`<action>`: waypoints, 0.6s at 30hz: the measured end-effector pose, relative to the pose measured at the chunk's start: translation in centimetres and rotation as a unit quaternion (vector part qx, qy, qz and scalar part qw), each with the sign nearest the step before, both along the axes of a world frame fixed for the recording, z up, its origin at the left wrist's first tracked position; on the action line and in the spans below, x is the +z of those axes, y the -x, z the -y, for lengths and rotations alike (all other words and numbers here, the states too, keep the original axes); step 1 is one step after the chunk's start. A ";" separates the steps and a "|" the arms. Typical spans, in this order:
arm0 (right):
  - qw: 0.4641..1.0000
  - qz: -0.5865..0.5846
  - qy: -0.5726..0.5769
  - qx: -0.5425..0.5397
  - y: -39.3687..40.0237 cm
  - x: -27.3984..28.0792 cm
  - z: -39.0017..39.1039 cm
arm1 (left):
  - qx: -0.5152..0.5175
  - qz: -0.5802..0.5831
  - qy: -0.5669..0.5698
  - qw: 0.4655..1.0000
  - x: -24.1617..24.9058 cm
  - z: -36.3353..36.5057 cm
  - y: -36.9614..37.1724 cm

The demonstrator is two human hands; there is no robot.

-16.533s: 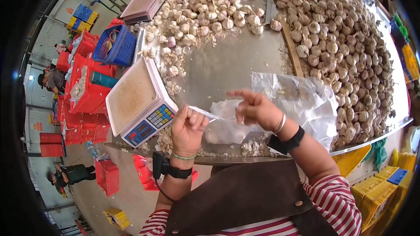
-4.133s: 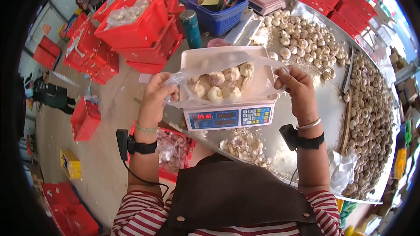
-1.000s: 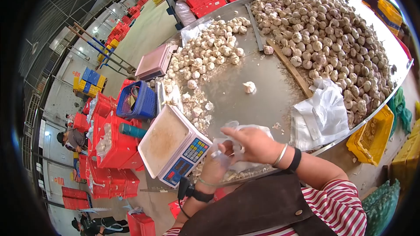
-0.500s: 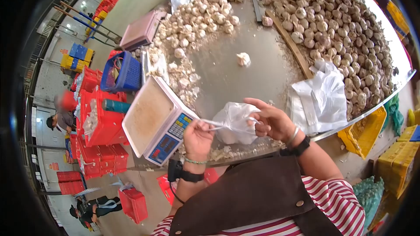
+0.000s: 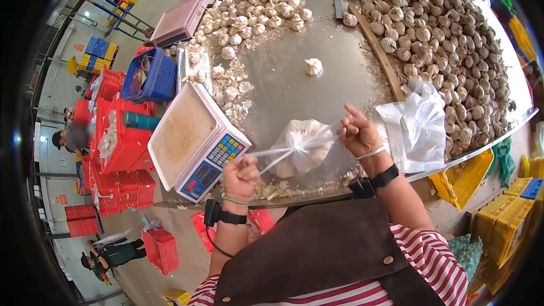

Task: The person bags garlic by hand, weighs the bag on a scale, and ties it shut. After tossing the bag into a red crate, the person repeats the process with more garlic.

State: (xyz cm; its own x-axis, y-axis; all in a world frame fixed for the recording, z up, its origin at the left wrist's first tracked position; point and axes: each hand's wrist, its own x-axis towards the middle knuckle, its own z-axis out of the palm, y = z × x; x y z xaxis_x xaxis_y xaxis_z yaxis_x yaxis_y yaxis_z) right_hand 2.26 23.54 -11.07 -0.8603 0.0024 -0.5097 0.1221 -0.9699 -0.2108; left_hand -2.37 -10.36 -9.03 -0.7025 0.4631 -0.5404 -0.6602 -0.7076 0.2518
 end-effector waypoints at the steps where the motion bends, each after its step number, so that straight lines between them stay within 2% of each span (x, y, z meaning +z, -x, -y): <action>1: 0.991 -0.133 0.004 0.018 0.2 2.2 0.1 | -0.010 -0.010 -0.093 0.996 0.9 -0.3 0.2; 2: 0.990 -0.136 0.004 0.020 0.3 5.0 0.6 | -0.009 -0.014 -0.094 0.995 2.0 -1.1 0.2; 4: 0.949 -0.196 -0.177 0.173 0.4 9.4 1.7 | -0.147 -0.214 -0.006 0.966 3.7 -3.7 -0.5; 5: 0.918 -0.253 -0.201 0.230 0.6 8.5 2.0 | -0.189 -0.221 0.043 0.956 3.9 -5.5 -0.8; 6: 0.884 -0.228 -0.305 0.273 0.4 9.8 3.0 | -0.221 -0.228 0.096 0.943 4.1 -7.6 -1.0; 8: 0.799 -0.245 -0.460 0.300 -0.5 10.8 5.3 | -0.192 -0.253 0.181 0.931 6.8 -11.5 -1.6; 10: 0.665 -0.286 -0.593 0.353 -1.9 9.2 6.1 | -0.072 -0.148 0.067 0.984 1.6 -12.1 -1.1; 12: 0.708 -0.257 -0.560 0.346 -2.7 7.9 5.1 | -0.054 -0.142 0.073 0.986 -0.1 -11.5 -1.2; 13: 0.813 -0.162 -0.508 0.233 -3.0 7.3 4.3 | -0.008 -0.140 0.081 0.987 -1.0 -10.3 -1.2; 14: 0.856 -0.160 -0.476 0.120 -2.0 4.7 1.6 | 0.026 -0.089 0.052 0.994 -1.8 -8.9 -1.3; 15: 0.912 -0.154 -0.360 0.119 -1.4 3.8 -1.0 | 0.054 -0.038 0.018 0.998 -2.5 -8.2 -1.6; 16: 0.955 -0.132 -0.241 0.113 -1.1 3.6 -2.2 | 0.085 -0.036 0.017 0.996 -3.0 -8.3 -2.0; 17: 0.951 -0.137 -0.241 0.138 -0.9 4.0 -1.8 | 0.124 -0.005 -0.044 0.991 -3.3 -8.8 -2.0; 18: 0.905 -0.120 -0.328 0.244 -0.7 4.5 -1.3 | 0.158 0.024 -0.106 0.981 -2.7 -8.9 -2.4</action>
